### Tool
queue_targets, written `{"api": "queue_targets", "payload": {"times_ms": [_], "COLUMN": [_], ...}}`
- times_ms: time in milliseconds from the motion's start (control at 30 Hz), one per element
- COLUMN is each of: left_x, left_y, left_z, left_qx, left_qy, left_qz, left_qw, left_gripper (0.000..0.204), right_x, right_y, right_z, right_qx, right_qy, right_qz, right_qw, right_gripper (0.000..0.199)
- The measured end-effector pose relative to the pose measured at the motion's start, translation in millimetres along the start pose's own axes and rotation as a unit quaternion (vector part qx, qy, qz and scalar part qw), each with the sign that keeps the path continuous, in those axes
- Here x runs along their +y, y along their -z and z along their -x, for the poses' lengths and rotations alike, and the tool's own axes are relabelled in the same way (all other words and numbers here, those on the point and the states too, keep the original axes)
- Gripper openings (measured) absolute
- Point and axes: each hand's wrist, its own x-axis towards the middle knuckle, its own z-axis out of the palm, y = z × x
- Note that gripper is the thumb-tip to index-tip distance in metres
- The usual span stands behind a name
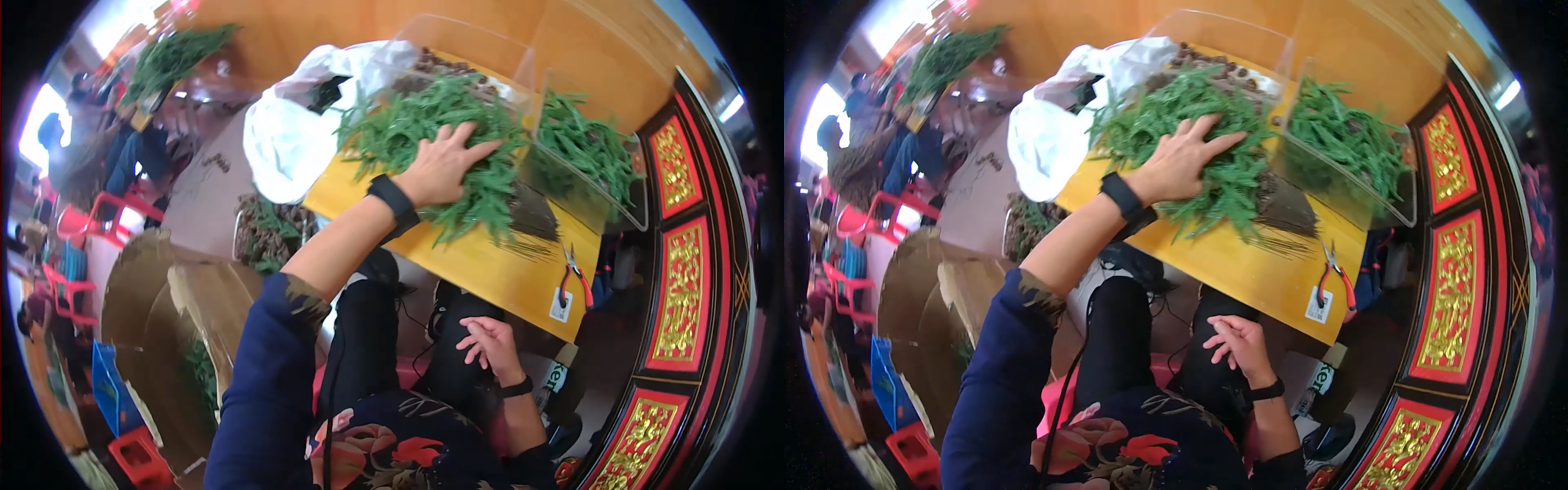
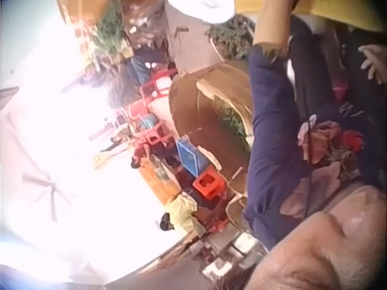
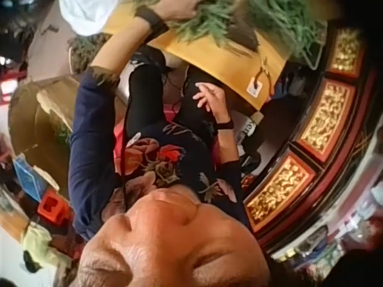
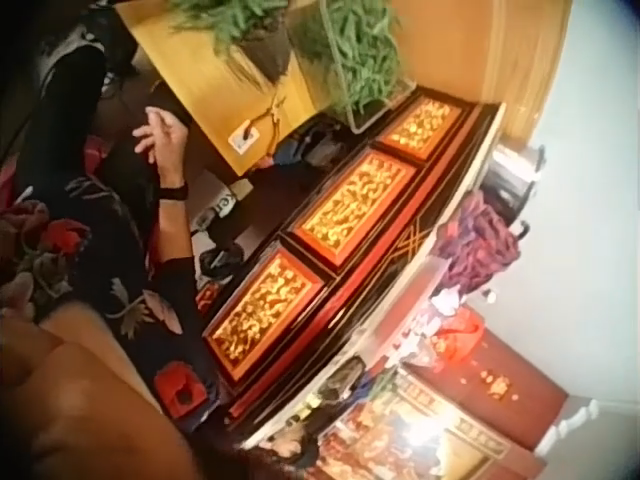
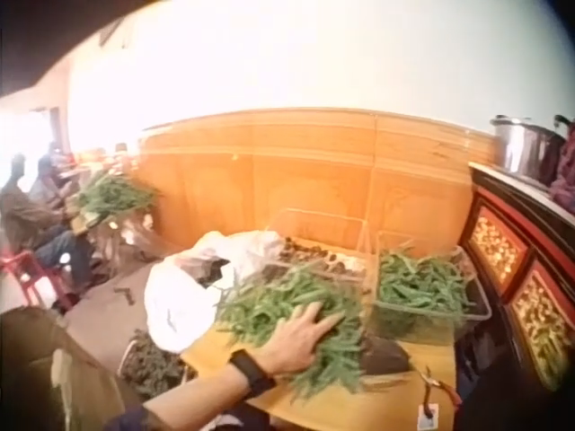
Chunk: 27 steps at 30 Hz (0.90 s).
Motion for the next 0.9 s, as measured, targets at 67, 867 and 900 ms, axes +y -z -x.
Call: {"api": "queue_targets", "payload": {"times_ms": [67,867,900], "left_x": [3.2,-37.0,-34.1], "left_y": [7.1,39.4,42.4], "left_z": [9.3,82.4,68.5], "left_qx": [-0.001,0.241,0.265], "left_qy": [0.027,-0.004,0.031], "left_qz": [-0.011,0.336,0.355], "left_qw": [1.000,0.911,0.896], "left_gripper": [0.071,0.022,0.021], "right_x": [-0.5,-2.5,-1.6], "right_y": [-1.5,-18.0,-17.5], "right_z": [-0.7,-11.2,-11.7], "right_qx": [0.001,0.064,0.069], "right_qy": [0.005,-0.024,-0.026], "right_qz": [0.003,0.034,0.036], "right_qw": [1.000,0.997,0.997], "right_gripper": [0.024,0.023,0.023]}}
